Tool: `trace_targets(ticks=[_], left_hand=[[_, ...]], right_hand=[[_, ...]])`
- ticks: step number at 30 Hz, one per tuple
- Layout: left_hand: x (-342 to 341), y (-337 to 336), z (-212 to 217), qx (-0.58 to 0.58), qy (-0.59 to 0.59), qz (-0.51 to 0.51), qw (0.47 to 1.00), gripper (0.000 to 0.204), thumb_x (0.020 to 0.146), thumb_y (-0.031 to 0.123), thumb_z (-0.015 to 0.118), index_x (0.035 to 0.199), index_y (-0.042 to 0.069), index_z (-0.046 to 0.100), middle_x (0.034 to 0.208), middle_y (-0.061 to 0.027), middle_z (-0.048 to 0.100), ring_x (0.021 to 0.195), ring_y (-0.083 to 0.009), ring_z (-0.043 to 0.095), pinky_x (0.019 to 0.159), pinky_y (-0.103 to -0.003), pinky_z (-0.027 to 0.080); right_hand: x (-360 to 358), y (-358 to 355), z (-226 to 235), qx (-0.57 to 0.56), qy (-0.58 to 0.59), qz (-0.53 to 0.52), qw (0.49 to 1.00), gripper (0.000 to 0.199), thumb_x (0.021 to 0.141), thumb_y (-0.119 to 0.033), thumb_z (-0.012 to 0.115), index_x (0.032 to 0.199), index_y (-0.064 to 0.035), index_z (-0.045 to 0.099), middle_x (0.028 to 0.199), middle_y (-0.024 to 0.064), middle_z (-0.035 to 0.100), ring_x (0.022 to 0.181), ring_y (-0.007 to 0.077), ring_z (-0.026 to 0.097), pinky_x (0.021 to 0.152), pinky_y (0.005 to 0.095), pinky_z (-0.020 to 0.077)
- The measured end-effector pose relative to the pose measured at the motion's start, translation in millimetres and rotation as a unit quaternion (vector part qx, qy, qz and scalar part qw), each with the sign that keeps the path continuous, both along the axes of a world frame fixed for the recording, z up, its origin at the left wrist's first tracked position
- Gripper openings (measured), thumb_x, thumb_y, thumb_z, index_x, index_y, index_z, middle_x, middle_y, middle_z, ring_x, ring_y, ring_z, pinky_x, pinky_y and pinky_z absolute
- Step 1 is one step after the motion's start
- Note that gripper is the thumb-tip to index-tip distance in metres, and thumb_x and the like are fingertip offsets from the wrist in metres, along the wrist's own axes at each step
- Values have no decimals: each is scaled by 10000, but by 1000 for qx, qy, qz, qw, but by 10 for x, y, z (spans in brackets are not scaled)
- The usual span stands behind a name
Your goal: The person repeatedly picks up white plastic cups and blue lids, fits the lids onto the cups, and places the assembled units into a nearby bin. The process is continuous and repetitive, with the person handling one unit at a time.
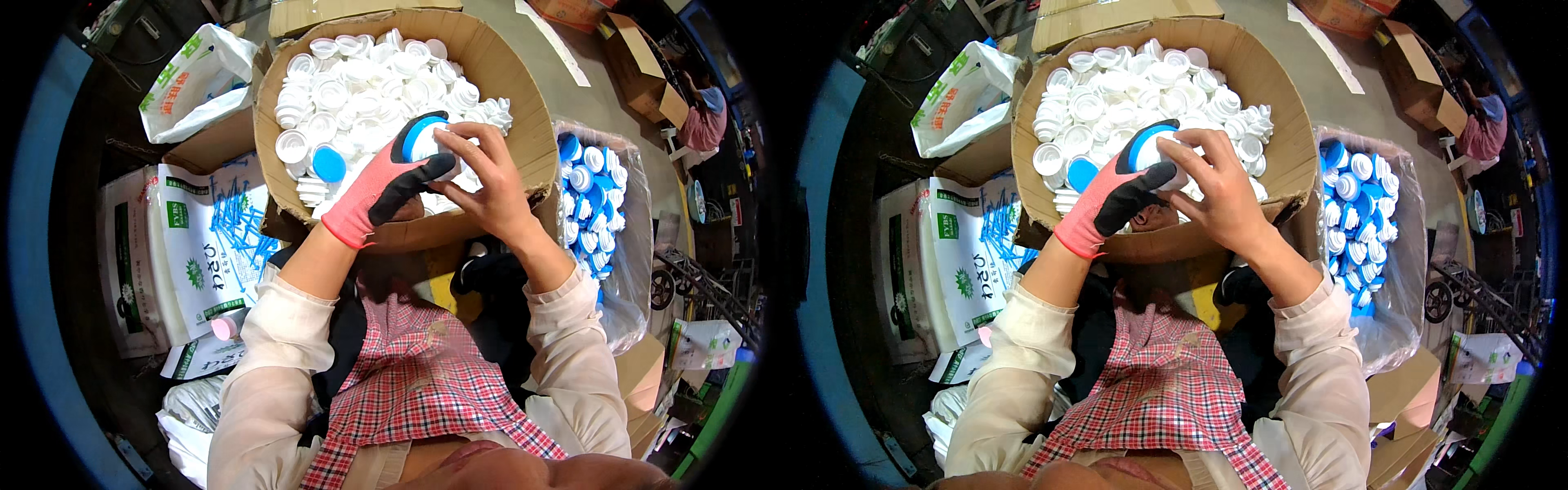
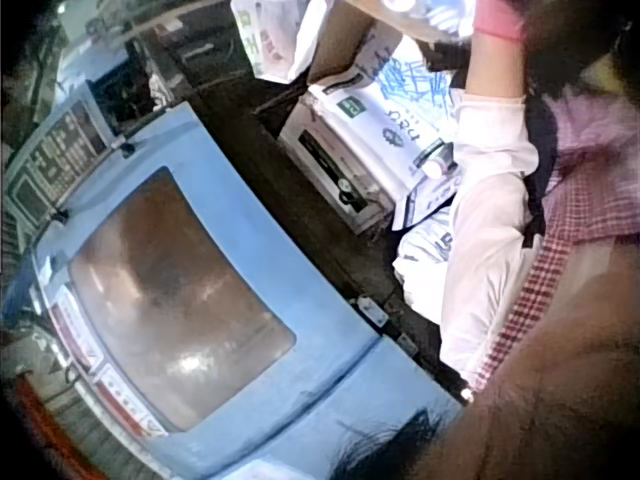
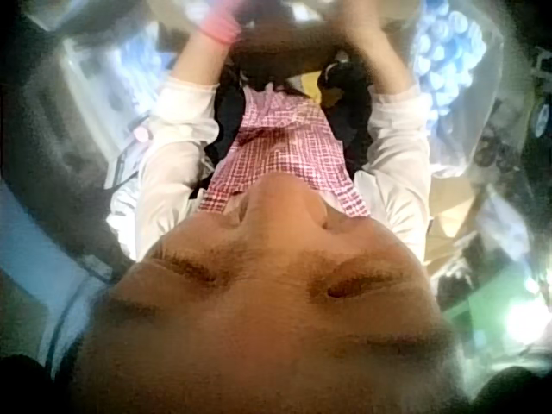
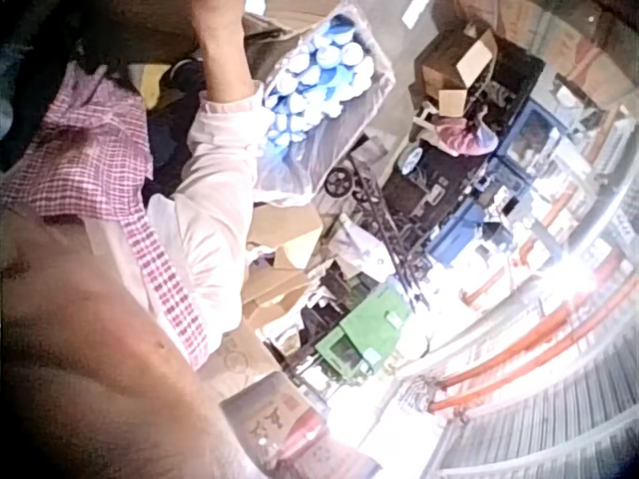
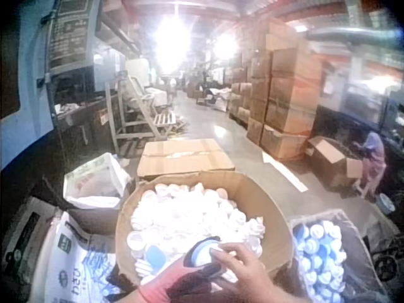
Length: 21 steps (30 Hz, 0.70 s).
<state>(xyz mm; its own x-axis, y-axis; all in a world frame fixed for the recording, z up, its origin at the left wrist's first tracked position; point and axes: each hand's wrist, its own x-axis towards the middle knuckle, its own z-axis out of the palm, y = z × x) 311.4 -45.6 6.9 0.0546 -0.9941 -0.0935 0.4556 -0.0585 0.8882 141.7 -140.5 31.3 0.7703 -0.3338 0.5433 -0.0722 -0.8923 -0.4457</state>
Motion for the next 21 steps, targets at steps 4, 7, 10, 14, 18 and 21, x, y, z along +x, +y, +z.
trace_targets(ticks=[4, 7, 10, 14, 18, 21], left_hand=[[24, 21, 115, -45, -85, 34, 995, 541, 842, 207, 718, 1295, 15, 492, 1160, -78, 597, 1003, -138, 599, 849, -271, 508], [-5, 14, 30, -42, -156, 92, 983, 522, 860, 140, 676, 1311, -12, 461, 1182, -102, 590, 1034, -156, 587, 890, -291, 492], [-36, 22, -147, -80, -280, 168, 942, 492, 882, 63, 597, 1330, -36, 420, 1220, -137, 563, 1099, -196, 555, 944, -317, 457], [-30, 33, -63, -64, -302, 150, 939, 480, 881, 32, 556, 1335, -32, 417, 1242, -155, 550, 1126, -208, 539, 976, -326, 422], [-33, 45, -81, -66, -315, 170, 931, 460, 881, 22, 540, 1324, -35, 428, 1234, -154, 554, 1115, -209, 541, 978, -320, 416], [-44, 59, -130, -92, -318, 227, 916, 418, 857, 39, 566, 1256, -43, 473, 1143, -194, 600, 1069, -274, 585, 936, -355, 441]], right_hand=[[29, 0, 77, 116, -21, -2, 993, 862, 634, -232, 858, 1387, -108, 456, 1280, 123, 502, 1210, 274, 476, 972, 398, 421], [-34, -230, -66, 414, -41, 52, 908, 830, 710, -261, 838, 1390, -27, 424, 1327, 116, 488, 1218, 228, 482, 980, 374, 434], [-9, -249, -23, 421, -29, 32, 906, 791, 718, -227, 834, 1376, -29, 443, 1267, 117, 537, 1125, 210, 553, 933, 342, 477], [24, -151, 33, 438, -37, 34, 897, 769, 713, -204, 838, 1356, -20, 459, 1190, 132, 578, 1058, 205, 587, 922, 346, 481], [53, -87, 18, 401, -36, -3, 916, 738, 706, -207, 845, 1313, -13, 472, 1130, 134, 604, 1025, 199, 598, 907, 344, 482], [105, -13, -14, 393, -34, -14, 919, 711, 715, -217, 841, 1288, -22, 468, 1101, 131, 608, 1008, 193, 599, 890, 340, 486]])
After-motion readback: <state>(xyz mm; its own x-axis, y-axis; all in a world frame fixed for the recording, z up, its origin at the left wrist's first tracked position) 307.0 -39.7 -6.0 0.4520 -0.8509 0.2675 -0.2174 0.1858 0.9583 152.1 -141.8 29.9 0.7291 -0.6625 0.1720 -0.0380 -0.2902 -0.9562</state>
